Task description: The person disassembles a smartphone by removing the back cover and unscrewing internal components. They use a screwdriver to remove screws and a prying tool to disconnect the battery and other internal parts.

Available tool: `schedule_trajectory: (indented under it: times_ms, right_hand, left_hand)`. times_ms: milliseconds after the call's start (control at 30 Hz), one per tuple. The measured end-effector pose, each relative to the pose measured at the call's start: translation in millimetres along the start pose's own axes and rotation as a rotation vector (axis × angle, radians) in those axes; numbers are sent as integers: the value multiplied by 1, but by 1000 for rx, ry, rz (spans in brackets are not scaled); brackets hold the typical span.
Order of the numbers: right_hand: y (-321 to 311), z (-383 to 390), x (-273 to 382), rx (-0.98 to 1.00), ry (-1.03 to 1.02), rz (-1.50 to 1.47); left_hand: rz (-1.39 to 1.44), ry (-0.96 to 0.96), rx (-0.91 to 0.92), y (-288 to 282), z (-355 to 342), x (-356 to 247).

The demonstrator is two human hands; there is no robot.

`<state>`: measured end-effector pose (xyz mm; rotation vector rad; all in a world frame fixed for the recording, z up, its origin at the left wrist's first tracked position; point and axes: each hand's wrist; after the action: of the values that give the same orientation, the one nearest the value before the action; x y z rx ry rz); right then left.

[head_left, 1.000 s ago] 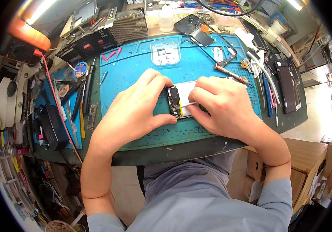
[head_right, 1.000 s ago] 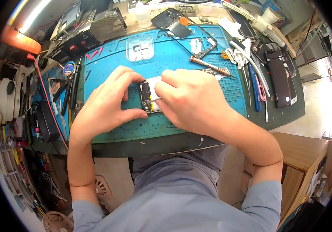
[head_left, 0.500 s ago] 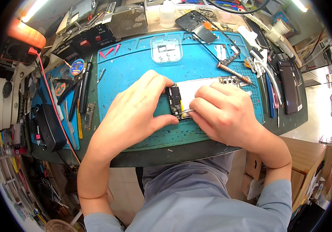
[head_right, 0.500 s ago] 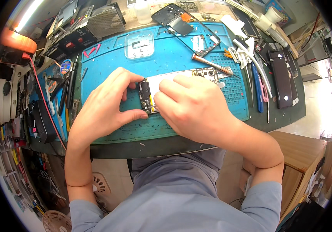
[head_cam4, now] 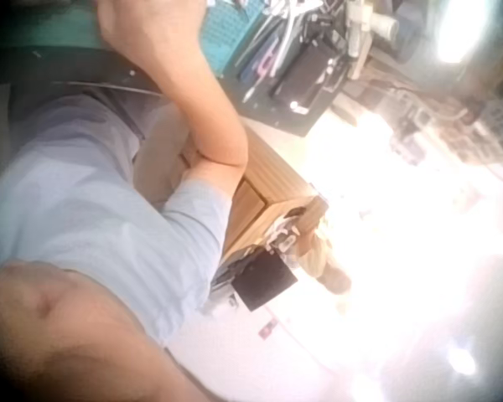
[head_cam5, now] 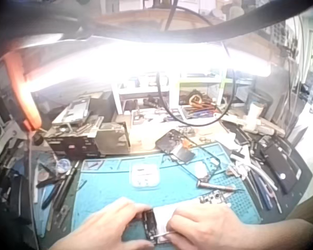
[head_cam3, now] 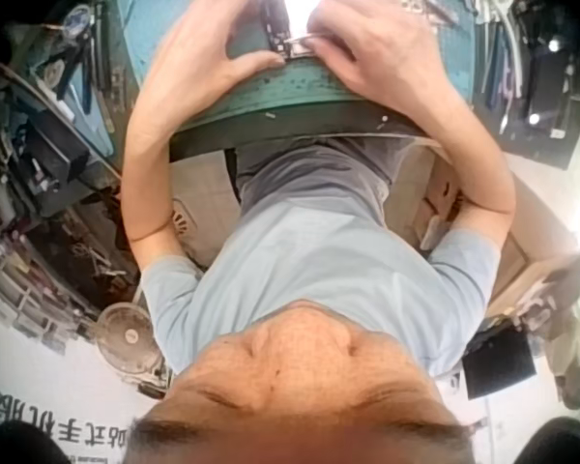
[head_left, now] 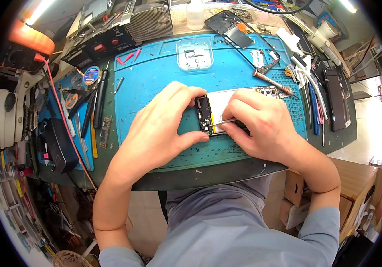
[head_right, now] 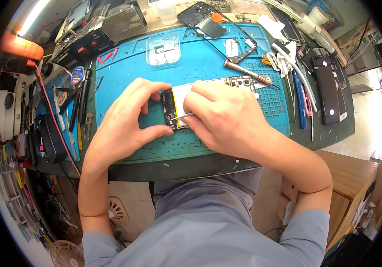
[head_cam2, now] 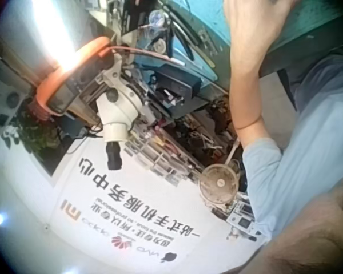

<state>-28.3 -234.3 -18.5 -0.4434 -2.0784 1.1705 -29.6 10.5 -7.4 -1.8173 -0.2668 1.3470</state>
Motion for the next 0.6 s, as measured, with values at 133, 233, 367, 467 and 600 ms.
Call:
schedule_trajectory:
  times_ms: [133,233,367,467,600]
  right_hand:
    - [1,2,0,-5,-4,11]
    - [3,3,-1,-17,-21,16]
    - [3,4,-2,-12,-7,24]
    - [4,2,-2,-13,-10,19]
    - [5,4,-2,-19,5,21]
  left_hand:
    - [64,-4,29,-3,-4,4]
    - [131,-49,92,-12,-7,3]
    - [149,-66,106,-14,-14,12]
    - [194,-68,64,-12,-20,23]
    - [270,-229,131,-13,-29,25]
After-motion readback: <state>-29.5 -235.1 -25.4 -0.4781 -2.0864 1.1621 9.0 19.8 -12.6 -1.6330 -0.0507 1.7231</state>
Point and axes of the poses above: each hand's wrist, its own z-axis away from the middle knuckle, its own y-axis out of the palm, x = y × z
